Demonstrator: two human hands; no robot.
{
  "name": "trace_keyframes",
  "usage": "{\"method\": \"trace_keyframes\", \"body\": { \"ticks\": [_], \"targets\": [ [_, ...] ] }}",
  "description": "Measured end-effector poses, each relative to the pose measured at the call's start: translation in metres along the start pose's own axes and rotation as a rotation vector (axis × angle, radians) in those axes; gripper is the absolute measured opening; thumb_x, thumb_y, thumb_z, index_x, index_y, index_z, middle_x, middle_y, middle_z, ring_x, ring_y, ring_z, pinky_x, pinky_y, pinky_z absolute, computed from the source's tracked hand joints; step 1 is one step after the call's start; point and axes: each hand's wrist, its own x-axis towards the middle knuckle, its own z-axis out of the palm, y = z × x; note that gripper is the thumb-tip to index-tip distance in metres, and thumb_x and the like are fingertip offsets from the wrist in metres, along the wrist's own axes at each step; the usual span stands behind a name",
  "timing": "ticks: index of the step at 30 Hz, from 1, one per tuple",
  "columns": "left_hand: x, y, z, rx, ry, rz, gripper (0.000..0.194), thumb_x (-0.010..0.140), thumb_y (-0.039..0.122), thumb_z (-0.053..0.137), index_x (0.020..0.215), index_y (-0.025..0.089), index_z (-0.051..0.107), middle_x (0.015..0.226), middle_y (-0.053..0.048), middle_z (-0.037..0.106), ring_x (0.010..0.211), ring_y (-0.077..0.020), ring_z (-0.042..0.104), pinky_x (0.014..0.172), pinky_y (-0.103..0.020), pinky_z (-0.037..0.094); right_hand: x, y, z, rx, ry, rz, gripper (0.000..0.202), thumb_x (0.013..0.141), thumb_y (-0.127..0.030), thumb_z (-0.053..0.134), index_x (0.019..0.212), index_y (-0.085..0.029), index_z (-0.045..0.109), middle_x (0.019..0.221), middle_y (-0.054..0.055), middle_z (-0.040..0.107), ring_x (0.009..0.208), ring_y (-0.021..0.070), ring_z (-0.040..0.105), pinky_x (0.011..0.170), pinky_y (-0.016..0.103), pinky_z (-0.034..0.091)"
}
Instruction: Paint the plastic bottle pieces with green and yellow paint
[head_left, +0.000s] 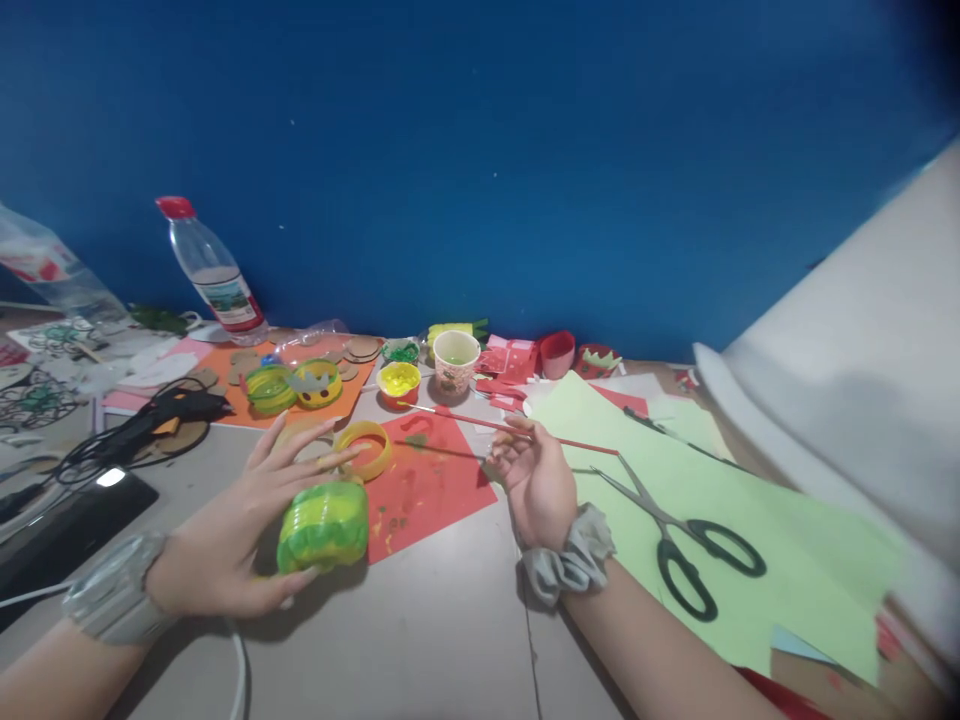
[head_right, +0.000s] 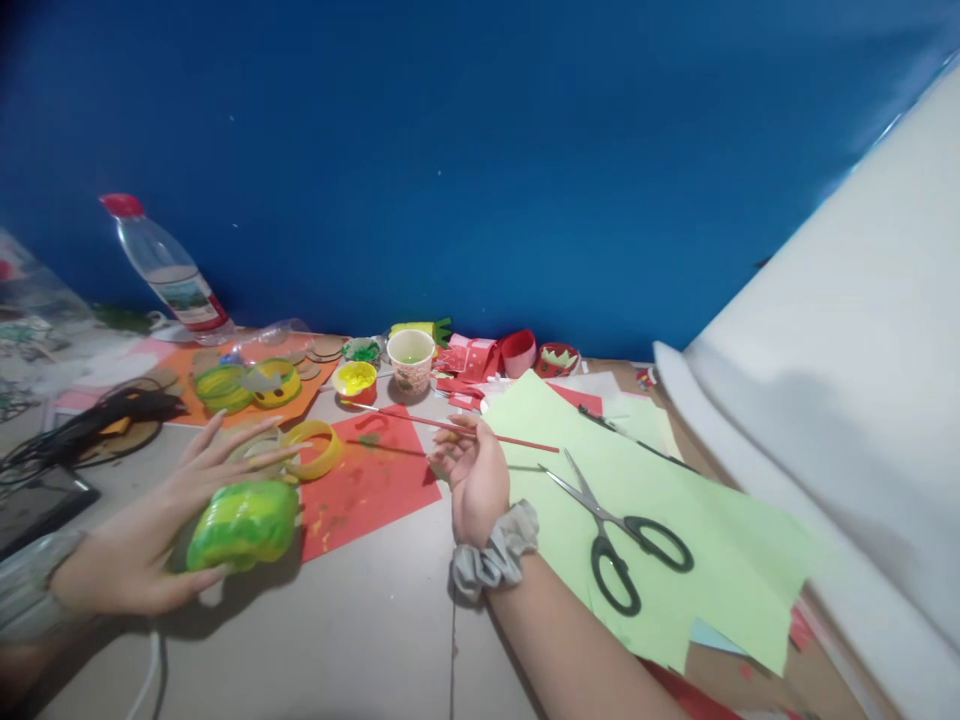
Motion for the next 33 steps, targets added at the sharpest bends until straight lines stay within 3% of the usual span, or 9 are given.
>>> {"method": "trace_keyframes", "body": {
  "ticks": [8, 13, 16, 19, 24, 28, 33],
  "targets": [
    [0.008, 0.034, 0.012, 0.0, 0.066, -0.027, 0.07, 0.068, 0.037, 0.064, 0.134, 0.028, 0.04, 0.152, -0.008, 0.042, 0.146, -0.036, 0.02, 0.116, -0.062, 0.002, -0.001, 0.003, 0.001, -0.008, 0.01, -0.006, 0.046, 0.064, -0.048, 0.076, 0.082, -0.012, 0.055, 0.066, 0.002, 0.053, 0.055, 0.0092, 0.048, 0.051, 0.018, 0.048],
    [0.009, 0.053, 0.018, -0.165, -0.031, 0.226, 0.083, 0.065, 0.038, 0.064, 0.14, 0.025, 0.032, 0.147, -0.007, 0.049, 0.14, -0.0285, 0.038, 0.12, -0.051, 0.014, -0.003, 0.002, 0.002, -0.027, -0.017, -0.018, 0.051, 0.063, -0.052, 0.081, 0.081, -0.012, 0.055, 0.064, 0.0, 0.051, 0.054, 0.0084, 0.046, 0.049, 0.017, 0.047],
    [0.009, 0.053, 0.021, -0.206, -0.05, 0.251, 0.085, 0.062, 0.036, 0.065, 0.139, 0.025, 0.032, 0.143, -0.007, 0.053, 0.138, -0.0293, 0.041, 0.119, -0.052, 0.019, -0.004, 0.003, 0.004, -0.039, -0.028, -0.032, 0.053, 0.063, -0.052, 0.085, 0.079, -0.014, 0.051, 0.064, -0.002, 0.05, 0.054, 0.0074, 0.045, 0.047, 0.015, 0.045],
    [0.008, 0.051, 0.024, -0.221, -0.052, 0.226, 0.085, 0.061, 0.034, 0.065, 0.138, 0.026, 0.032, 0.142, -0.008, 0.054, 0.136, -0.0312, 0.044, 0.117, -0.057, 0.022, -0.005, 0.005, 0.004, -0.054, -0.036, -0.043, 0.056, 0.062, -0.051, 0.087, 0.076, -0.015, 0.048, 0.062, -0.003, 0.047, 0.054, 0.0065, 0.044, 0.048, 0.013, 0.044],
    [0.006, 0.046, 0.031, -0.181, -0.031, 0.147, 0.077, 0.067, 0.039, 0.067, 0.137, 0.025, 0.037, 0.143, -0.01, 0.053, 0.14, -0.0344, 0.037, 0.115, -0.062, 0.024, -0.008, 0.006, 0.004, -0.112, -0.058, 0.021, 0.059, 0.062, -0.055, 0.085, 0.093, -0.011, 0.059, 0.073, 0.003, 0.057, 0.06, 0.0083, 0.052, 0.051, 0.013, 0.048],
    [0.007, 0.041, 0.034, -0.162, 0.053, -0.01, 0.064, 0.078, 0.036, 0.064, 0.136, 0.024, 0.04, 0.151, -0.012, 0.042, 0.144, -0.0343, 0.028, 0.112, -0.059, 0.033, -0.009, 0.004, 0.007, -0.139, -0.084, 0.058, 0.061, 0.062, -0.056, 0.083, 0.095, -0.01, 0.06, 0.083, 0.008, 0.061, 0.065, 0.0103, 0.056, 0.055, 0.015, 0.052],
    [0.009, 0.036, 0.032, -0.155, 0.13, -0.118, 0.074, 0.079, 0.033, 0.063, 0.145, 0.022, 0.03, 0.155, -0.015, 0.033, 0.142, -0.0333, 0.032, 0.114, -0.054, 0.032, -0.009, 0.003, 0.009, -0.138, -0.105, 0.062, 0.056, 0.064, -0.055, 0.081, 0.089, -0.01, 0.06, 0.077, 0.006, 0.059, 0.061, 0.0097, 0.053, 0.051, 0.015, 0.049]
  ]
}}
